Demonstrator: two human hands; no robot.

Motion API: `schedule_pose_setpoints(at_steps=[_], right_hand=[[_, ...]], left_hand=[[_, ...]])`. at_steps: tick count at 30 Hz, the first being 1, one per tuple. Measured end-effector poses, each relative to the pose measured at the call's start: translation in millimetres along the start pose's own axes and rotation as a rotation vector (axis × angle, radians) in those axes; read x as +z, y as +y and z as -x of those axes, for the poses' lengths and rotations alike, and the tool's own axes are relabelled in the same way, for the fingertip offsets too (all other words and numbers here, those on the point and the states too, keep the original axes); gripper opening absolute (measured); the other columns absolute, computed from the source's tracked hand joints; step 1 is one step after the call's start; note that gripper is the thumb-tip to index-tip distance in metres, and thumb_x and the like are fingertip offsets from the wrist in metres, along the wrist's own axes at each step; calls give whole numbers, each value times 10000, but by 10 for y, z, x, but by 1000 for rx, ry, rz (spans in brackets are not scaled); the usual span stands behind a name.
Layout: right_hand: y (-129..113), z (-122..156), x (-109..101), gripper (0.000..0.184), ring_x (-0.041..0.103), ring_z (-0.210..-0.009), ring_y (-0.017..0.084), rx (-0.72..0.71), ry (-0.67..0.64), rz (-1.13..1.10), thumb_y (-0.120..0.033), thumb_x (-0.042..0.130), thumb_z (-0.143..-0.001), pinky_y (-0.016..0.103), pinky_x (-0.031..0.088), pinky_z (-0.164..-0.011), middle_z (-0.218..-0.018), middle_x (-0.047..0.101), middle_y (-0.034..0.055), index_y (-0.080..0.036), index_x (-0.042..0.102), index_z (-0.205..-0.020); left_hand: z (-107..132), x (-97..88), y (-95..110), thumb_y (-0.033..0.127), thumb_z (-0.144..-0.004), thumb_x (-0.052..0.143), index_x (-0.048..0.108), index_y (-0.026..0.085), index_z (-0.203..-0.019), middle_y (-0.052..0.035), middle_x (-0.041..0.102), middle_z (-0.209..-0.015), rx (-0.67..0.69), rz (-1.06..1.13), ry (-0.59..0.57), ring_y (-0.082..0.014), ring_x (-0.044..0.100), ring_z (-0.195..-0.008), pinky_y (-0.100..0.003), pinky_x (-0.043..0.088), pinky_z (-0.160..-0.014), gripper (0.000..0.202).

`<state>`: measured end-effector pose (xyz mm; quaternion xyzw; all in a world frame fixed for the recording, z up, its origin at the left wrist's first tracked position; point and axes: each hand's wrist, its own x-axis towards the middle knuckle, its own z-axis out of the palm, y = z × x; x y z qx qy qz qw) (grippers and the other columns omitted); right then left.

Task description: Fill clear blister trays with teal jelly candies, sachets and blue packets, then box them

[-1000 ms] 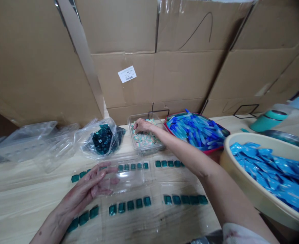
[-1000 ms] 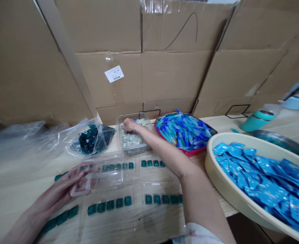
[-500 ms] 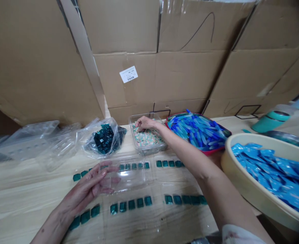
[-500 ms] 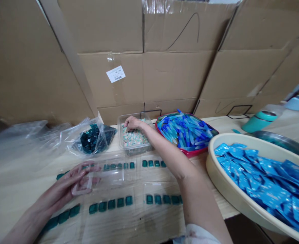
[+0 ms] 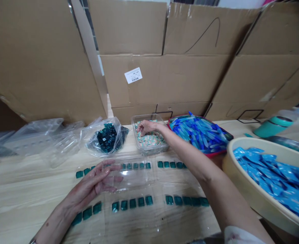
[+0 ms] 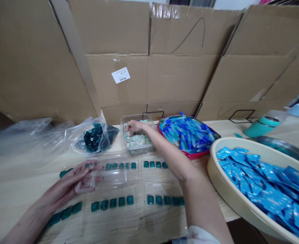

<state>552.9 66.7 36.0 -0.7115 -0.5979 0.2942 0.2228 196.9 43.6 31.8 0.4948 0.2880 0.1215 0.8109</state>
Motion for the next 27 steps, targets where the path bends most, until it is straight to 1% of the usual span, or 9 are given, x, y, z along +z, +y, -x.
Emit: schedule_pose_setpoints(at_steps=[2, 4, 7, 10, 12, 14, 17, 20, 27], right_hand=[[-70, 0, 55, 276, 564, -609, 93, -6, 51, 148, -39, 749, -508, 155, 394, -550, -635, 649, -48, -150, 705, -756], [-124, 24, 85, 237, 557, -611, 95, -23, 98, 230, -56, 736, -535, 157, 374, -541, -651, 655, -43, -149, 711, -751], [-152, 72, 103, 210, 552, -607, 101, -57, 112, 295, -97, 717, -574, 169, 363, -541, -656, 654, -34, -143, 720, -780], [-129, 92, 128, 232, 545, -604, 103, -106, 139, 334, -105, 667, -621, 180, 362, -556, -662, 650, -28, -140, 720, -844], [-103, 82, 156, 252, 538, -627, 104, -138, 175, 374, -82, 639, -620, 184, 360, -570, -691, 651, -25, -138, 716, -854], [-75, 59, 189, 251, 524, -639, 107, -159, 176, 411, -79, 642, -608, 186, 352, -569, -701, 643, -24, -136, 713, -841], [-32, 12, 227, 229, 508, -632, 105, -197, 153, 404, -106, 671, -611, 188, 347, -567, -699, 631, -20, -128, 711, -836], [11, -36, 242, 233, 505, -633, 101, -220, 175, 374, -96, 683, -611, 188, 352, -579, -711, 633, -13, -121, 712, -841], [58, -73, 247, 208, 524, -630, 99, -161, 240, 313, -112, 708, -608, 186, 361, -576, -684, 628, -27, -139, 711, -815]], left_hand=[[5, 2, -1, 232, -814, 638, 521, 212, -1173, -133, 560, -1299, -1, 5, 2, -288, 656, -986, -379, 575, -723, 378], [6, -3, -8, 240, -807, 646, 523, 211, -1176, -138, 560, -1300, 2, 13, 2, -297, 653, -994, -382, 574, -724, 390], [2, -17, -20, 245, -812, 642, 519, 219, -1178, -136, 557, -1307, -2, 21, -1, -301, 649, -1006, -386, 571, -736, 387], [-6, -31, -30, 241, -826, 626, 517, 226, -1177, -127, 557, -1310, -3, 10, -3, -289, 652, -1001, -386, 570, -747, 368], [-12, -34, -31, 238, -830, 622, 521, 228, -1172, -121, 559, -1307, -2, 0, -6, -282, 654, -995, -381, 570, -743, 357], [-18, -33, -26, 238, -831, 621, 523, 230, -1171, -117, 560, -1306, -1, -2, -8, -279, 654, -993, -379, 571, -740, 355], [-23, -27, -15, 242, -830, 622, 521, 232, -1170, -114, 564, -1301, -6, 2, -3, -277, 652, -998, -383, 568, -750, 354], [-15, -26, -10, 244, -835, 617, 519, 236, -1165, -108, 566, -1299, -11, 10, -5, -277, 651, -999, -386, 566, -756, 344], [-1, -25, -16, 225, -820, 634, 512, 216, -1173, -130, 566, -1293, 4, 19, -2, -292, 656, -983, -400, 567, -756, 373]])
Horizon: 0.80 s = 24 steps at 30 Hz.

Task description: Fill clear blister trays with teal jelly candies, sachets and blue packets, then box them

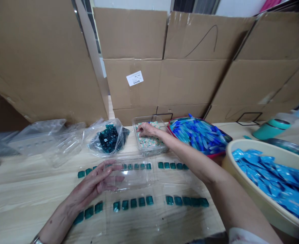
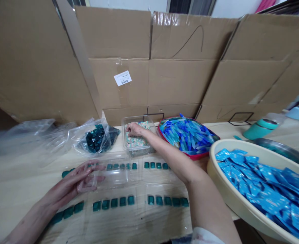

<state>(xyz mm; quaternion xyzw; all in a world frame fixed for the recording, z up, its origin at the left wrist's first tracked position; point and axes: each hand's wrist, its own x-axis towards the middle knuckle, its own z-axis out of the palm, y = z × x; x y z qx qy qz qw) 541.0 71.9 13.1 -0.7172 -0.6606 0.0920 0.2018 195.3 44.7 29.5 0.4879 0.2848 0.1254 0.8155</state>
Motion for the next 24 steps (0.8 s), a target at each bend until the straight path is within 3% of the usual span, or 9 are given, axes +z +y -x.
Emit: schedule_pose_setpoints(at_steps=[7, 10, 13, 17, 20, 24], right_hand=[[-91, 61, -40, 149, 486, -593, 84, -75, -23, 25, -119, 702, -597, 179, 331, -545, -623, 601, -45, -136, 712, -745], [-83, 69, -91, 150, 506, -593, 89, -46, -9, -39, -97, 681, -593, 184, 346, -552, -613, 616, -46, -140, 719, -732], [-51, 124, -200, 155, 553, -606, 106, 58, 63, -285, -102, 695, -595, 199, 402, -582, -629, 646, -31, -135, 721, -744], [-119, 373, -387, 227, 609, -628, 108, 168, 96, -845, -160, 750, -616, 228, 494, -653, -686, 683, 1, -140, 709, -839], [-316, 659, -488, 327, 642, -686, 96, 174, 70, -1151, -190, 798, -604, 219, 526, -715, -759, 700, 8, -157, 689, -910], [-663, 991, -516, 326, 648, -687, 70, 152, 35, -1306, -201, 814, -604, 168, 531, -710, -779, 696, -8, -166, 682, -900]], left_hand=[[-19, -34, -15, 216, -839, 610, 512, 224, -1176, -125, 548, -1320, 22, -1, -23, -300, 649, -1003, -413, 565, -754, 351], [-25, -37, -23, 223, -841, 609, 513, 213, -1179, -132, 552, -1316, 31, 5, -30, -310, 642, -1020, -419, 558, -784, 351], [-34, -31, -35, 230, -837, 615, 524, 192, -1167, -141, 555, -1311, 44, 27, -33, -321, 636, -1031, -426, 550, -814, 344], [-31, -18, -45, 253, -839, 612, 536, 179, -1140, -150, 567, -1296, 67, 92, -42, -317, 639, -1029, -400, 553, -794, 320], [-10, -7, -46, 295, -852, 592, 542, 176, -1126, -158, 567, -1294, 79, 129, -75, -315, 640, -1029, -387, 551, -774, 304], [11, -1, -65, 324, -857, 581, 548, 175, -1118, -162, 549, -1314, 93, 132, -132, -302, 637, -1038, -366, 546, -758, 303]])
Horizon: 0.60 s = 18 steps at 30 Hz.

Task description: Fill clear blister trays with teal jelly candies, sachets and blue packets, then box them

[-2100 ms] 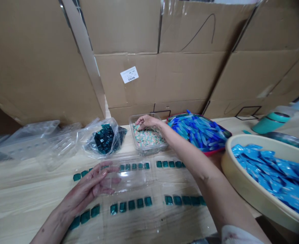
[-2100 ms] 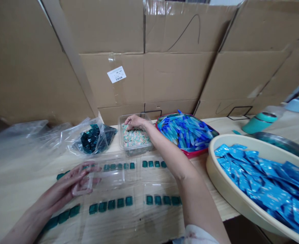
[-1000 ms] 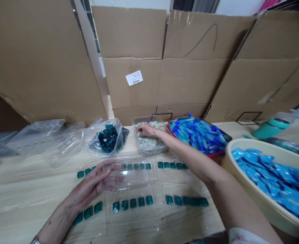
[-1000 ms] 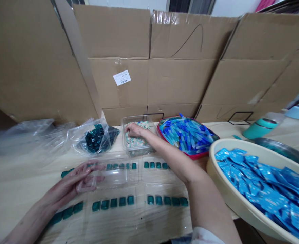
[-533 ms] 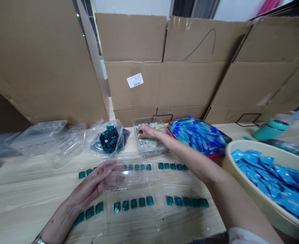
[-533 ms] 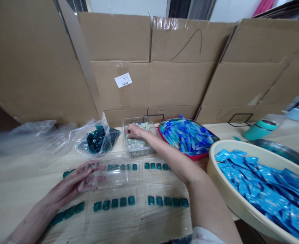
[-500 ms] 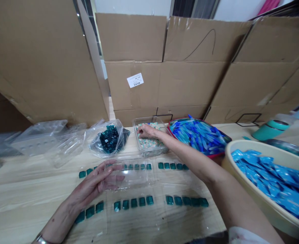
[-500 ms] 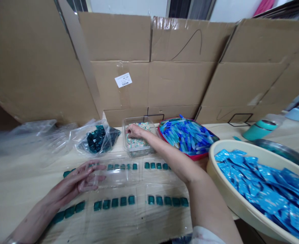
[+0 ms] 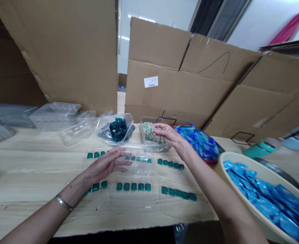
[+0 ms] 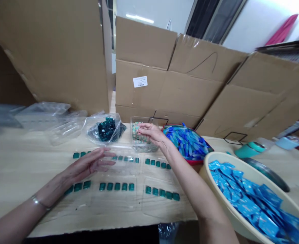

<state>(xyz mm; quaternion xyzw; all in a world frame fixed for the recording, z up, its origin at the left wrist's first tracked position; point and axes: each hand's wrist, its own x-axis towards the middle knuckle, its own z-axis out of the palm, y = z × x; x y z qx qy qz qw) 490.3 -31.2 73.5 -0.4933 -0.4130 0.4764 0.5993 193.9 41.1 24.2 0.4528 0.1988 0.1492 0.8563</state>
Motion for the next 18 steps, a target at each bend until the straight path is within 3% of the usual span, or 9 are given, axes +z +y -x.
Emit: schedule_pose_setpoints(at_steps=[4, 7, 13, 18], right_hand=[[-2, 193, 227, 344, 644, -680, 66, -17, -6, -34, -210, 813, -601, 174, 537, -721, -798, 689, -22, -193, 681, -918], [24, 210, 257, 352, 653, -722, 89, -36, 23, 0, -241, 813, -597, 215, 545, -759, -841, 691, -11, -205, 676, -919], [102, -39, -43, 395, 659, -776, 121, -6, 116, 98, -256, 832, -556, 264, 535, -827, -860, 695, 10, -190, 673, -912], [243, -393, -205, 313, 641, -667, 100, 129, 146, 278, -163, 816, -546, 246, 532, -770, -692, 673, -13, -147, 656, -815]], left_hand=[[9, -7, -26, 333, -853, 585, 534, 176, -1124, -161, 555, -1302, 30, -7, -47, -285, 641, -1032, -369, 540, -783, 317], [22, -13, -34, 343, -849, 590, 520, 176, -1124, -159, 565, -1280, 47, -16, -54, -280, 642, -1029, -361, 539, -782, 330], [58, -16, -30, 346, -848, 588, 512, 176, -1109, -145, 569, -1265, 59, -4, -97, -278, 637, -1034, -356, 536, -785, 321], [54, -20, -29, 344, -849, 588, 500, 178, -1131, -153, 568, -1271, 49, -14, -101, -276, 640, -1027, -364, 534, -788, 338]])
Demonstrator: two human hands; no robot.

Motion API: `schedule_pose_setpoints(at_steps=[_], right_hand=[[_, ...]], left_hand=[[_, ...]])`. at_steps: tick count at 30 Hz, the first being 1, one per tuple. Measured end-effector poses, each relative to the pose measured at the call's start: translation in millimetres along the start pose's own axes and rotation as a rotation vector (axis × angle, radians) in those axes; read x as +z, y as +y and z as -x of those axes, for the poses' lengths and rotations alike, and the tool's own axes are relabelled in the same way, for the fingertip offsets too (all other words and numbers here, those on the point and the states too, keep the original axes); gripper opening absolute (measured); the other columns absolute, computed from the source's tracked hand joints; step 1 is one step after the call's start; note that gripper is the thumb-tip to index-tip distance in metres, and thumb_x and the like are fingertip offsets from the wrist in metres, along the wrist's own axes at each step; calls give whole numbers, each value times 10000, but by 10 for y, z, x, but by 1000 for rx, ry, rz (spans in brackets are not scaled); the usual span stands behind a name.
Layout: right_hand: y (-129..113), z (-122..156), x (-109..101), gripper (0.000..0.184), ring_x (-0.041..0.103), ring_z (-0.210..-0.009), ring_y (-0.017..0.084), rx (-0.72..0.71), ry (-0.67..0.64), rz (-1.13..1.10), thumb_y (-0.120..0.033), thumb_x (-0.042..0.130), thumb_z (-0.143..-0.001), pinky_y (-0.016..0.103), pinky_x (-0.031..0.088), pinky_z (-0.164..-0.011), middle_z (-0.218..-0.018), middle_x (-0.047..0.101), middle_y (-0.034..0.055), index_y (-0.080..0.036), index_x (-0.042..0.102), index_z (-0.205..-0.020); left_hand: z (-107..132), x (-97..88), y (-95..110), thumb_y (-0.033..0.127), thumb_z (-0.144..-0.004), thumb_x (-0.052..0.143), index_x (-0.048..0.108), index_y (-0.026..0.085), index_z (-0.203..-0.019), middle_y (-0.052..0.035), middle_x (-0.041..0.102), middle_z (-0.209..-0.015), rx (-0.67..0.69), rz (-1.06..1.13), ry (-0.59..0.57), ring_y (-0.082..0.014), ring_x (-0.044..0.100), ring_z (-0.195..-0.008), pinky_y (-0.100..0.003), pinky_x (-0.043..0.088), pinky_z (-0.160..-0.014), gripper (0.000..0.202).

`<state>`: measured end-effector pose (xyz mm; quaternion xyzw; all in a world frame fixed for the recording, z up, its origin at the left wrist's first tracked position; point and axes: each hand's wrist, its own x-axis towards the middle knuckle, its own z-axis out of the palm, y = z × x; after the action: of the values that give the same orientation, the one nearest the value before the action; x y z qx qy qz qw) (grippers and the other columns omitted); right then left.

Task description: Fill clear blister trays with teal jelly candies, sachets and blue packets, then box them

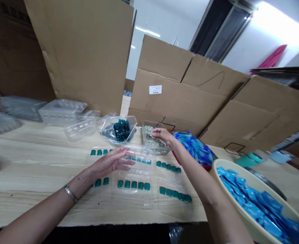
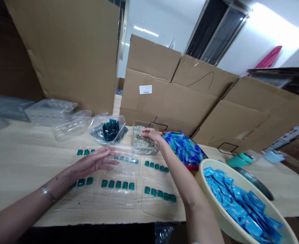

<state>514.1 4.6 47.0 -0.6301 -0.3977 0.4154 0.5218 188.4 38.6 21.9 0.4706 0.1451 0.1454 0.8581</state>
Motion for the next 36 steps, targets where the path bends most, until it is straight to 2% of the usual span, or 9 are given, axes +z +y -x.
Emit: schedule_pose_setpoints(at_steps=[4, 7, 12, 17, 22, 26, 29, 32, 36], right_hand=[[72, -239, 114, 269, 622, -586, 110, 95, -111, 192, -110, 797, -525, 255, 538, -670, -594, 644, -30, -139, 633, -736], [92, -299, 142, 286, 614, -567, 109, 99, -120, 222, -95, 803, -488, 244, 531, -644, -579, 643, -32, -140, 629, -709], [109, -220, 97, 230, 597, -564, 104, -7, -123, 303, -142, 768, -553, 240, 510, -628, -605, 645, -32, -138, 657, -754], [157, -212, 188, 208, 582, -568, 103, -122, -9, 494, -79, 734, -552, 238, 489, -626, -590, 617, -49, -134, 678, -744], [65, -157, 192, 208, 599, -601, 120, -110, 106, 447, -76, 765, -522, 259, 509, -654, -591, 627, -30, -133, 666, -696], [-160, 198, 201, 248, 617, -637, 133, -225, 137, 199, -231, 807, -562, 291, 519, -698, -676, 673, 12, -142, 694, -764], [-312, 586, 420, 334, 634, -675, 133, -224, 3, 88, -278, 818, -569, 289, 524, -698, -747, 690, 21, -164, 703, -860], [-352, 923, 797, 301, 616, -645, 111, -177, -149, 123, -276, 812, -577, 254, 509, -645, -706, 670, 1, -174, 696, -835], [-261, 1106, 1218, 225, 579, -593, 97, -124, -352, 254, -306, 739, -660, 224, 462, -572, -648, 638, -20, -171, 682, -831]], left_hand=[[-19, -17, -10, 336, -846, 594, 503, 176, -1152, -163, 551, -1297, -12, -2, -1, -273, 644, -1018, -364, 532, -781, 357], [-28, -23, -11, 327, -846, 595, 516, 178, -1154, -168, 542, -1310, -16, 5, -5, -272, 647, -1011, -366, 529, -779, 352], [-34, -14, -8, 320, -844, 601, 544, 184, -1131, -161, 535, -1323, -42, -7, 16, -274, 652, -1002, -369, 528, -768, 323], [-41, -21, -24, 307, -837, 611, 553, 181, -1129, -164, 554, -1302, -39, 1, 14, -281, 649, -1012, -394, 519, -796, 324], [-56, -17, -33, 294, -840, 608, 544, 179, -1125, -162, 565, -1289, -35, -9, 38, -283, 649, -1012, -384, 523, -786, 314], [-62, -1, -42, 309, -852, 592, 536, 167, -1115, -162, 585, -1259, -11, 20, 55, -284, 647, -1012, -378, 519, -796, 303], [-76, -12, -53, 331, -870, 562, 536, 161, -1114, -159, 614, -1208, 2, 72, 28, -282, 653, -991, -393, 517, -801, 299], [-88, -30, -81, 339, -886, 531, 541, 153, -1116, -156, 627, -1173, 11, 97, -27, -271, 658, -970, -402, 513, -808, 295], [-91, -45, -143, 337, -893, 516, 555, 160, -1101, -123, 660, -1051, 19, 102, -106, -245, 671, -900, -434, 505, -831, 276]])
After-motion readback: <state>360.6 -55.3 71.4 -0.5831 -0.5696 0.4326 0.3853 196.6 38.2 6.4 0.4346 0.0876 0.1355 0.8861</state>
